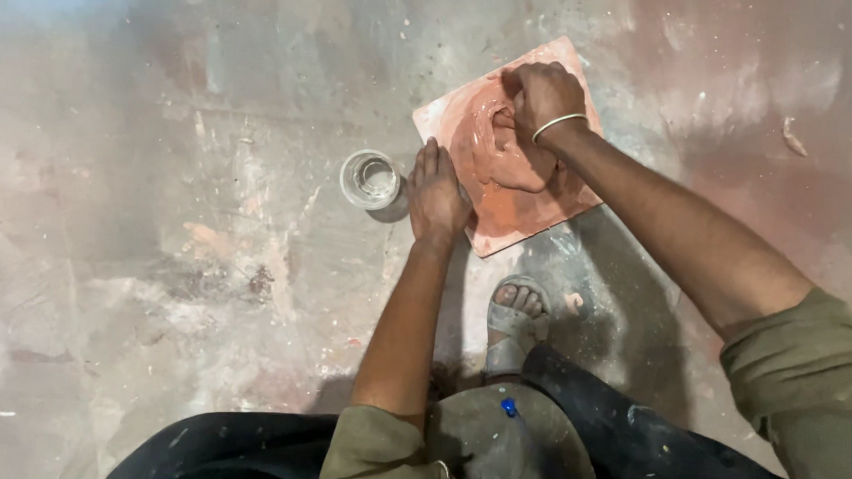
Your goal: The person pours water from a plastic cup into a reddish paste on a square tile and mixes it with a small scraper. The person continues to blend the mixture until it becomes smooth, then lifts the tile and places it on a green plastic chair.
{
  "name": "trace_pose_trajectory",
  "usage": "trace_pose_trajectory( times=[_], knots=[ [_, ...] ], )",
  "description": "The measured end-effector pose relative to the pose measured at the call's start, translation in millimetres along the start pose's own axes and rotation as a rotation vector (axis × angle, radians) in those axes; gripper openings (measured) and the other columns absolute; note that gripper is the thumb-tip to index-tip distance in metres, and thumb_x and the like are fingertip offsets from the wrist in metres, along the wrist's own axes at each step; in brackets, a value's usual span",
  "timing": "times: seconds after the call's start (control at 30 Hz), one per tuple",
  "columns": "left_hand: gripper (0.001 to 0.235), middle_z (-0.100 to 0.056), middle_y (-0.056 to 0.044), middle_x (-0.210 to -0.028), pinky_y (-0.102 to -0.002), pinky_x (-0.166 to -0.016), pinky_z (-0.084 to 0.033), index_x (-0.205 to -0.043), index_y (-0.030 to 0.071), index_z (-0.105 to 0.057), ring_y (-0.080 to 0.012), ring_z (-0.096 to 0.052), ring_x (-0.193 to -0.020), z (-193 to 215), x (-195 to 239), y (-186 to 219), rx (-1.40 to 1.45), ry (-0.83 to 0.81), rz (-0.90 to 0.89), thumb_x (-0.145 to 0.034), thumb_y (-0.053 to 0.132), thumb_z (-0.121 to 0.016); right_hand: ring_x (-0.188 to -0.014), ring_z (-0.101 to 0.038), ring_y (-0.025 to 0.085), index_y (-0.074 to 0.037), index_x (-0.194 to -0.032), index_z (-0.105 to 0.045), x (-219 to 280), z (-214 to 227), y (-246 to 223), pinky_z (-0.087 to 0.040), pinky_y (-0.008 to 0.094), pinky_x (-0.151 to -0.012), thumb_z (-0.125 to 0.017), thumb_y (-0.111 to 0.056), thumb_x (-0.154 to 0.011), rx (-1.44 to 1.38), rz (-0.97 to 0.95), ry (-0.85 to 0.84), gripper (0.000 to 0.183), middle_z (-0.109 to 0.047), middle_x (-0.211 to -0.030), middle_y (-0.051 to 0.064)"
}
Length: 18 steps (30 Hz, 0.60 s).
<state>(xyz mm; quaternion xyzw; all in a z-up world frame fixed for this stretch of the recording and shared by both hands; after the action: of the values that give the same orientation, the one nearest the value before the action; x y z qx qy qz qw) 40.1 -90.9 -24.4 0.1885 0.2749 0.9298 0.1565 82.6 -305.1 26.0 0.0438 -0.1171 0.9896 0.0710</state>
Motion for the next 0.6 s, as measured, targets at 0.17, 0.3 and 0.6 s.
trace_pose_trajectory(
  times=[0.17, 0.3, 0.6],
  knots=[
    [0.068, -0.036, -0.017, -0.162, -0.050, -0.121, -0.027, -0.147, -0.002, -0.044, -0.0338, -0.031, -0.150, 9, -1, -1, -0.002, 0.011, -0.032, -0.082, 0.011, -0.059, -0.088, -0.068, 0.031, -0.013, -0.089, -0.079, 6, 25, 9, -0.051, 0.046, -0.079, -0.077, -0.033, -0.085, 0.105, 0.263, -0.137, 0.021, -0.075, -0.088, 0.009],
    [0.063, -0.038, -0.018, -0.161, -0.050, -0.121, -0.032, -0.146, -0.003, -0.046, -0.0348, -0.035, -0.150, 9, 2, -5, 0.005, 0.050, -0.070, -0.086, 0.012, -0.059, -0.089, -0.069, 0.032, -0.018, -0.109, -0.081, 9, 33, 29, -0.052, 0.046, -0.082, -0.069, -0.015, -0.090, 0.074, 0.199, -0.130, 0.023, -0.075, -0.094, 0.010],
    [0.062, -0.038, -0.018, -0.160, -0.053, -0.117, -0.032, -0.142, -0.004, -0.049, -0.0355, -0.036, -0.147, 7, 4, -7, 0.039, 0.048, -0.062, -0.083, 0.012, -0.060, -0.098, -0.067, 0.031, -0.015, -0.103, -0.077, 3, -12, -30, -0.051, 0.045, -0.085, -0.070, -0.018, -0.091, 0.043, 0.191, -0.010, 0.014, -0.075, -0.101, 0.010]
  ],
)
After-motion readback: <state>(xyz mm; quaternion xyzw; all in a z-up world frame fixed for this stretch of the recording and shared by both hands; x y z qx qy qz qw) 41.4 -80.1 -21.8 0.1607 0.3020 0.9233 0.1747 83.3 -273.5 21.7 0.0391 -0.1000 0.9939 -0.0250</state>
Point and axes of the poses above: each hand's wrist, its own x-axis away from the middle knuckle, its own z-axis out of the back of the hand, y = z × x, the point moved 2 cm from there along -x, towards the middle knuckle
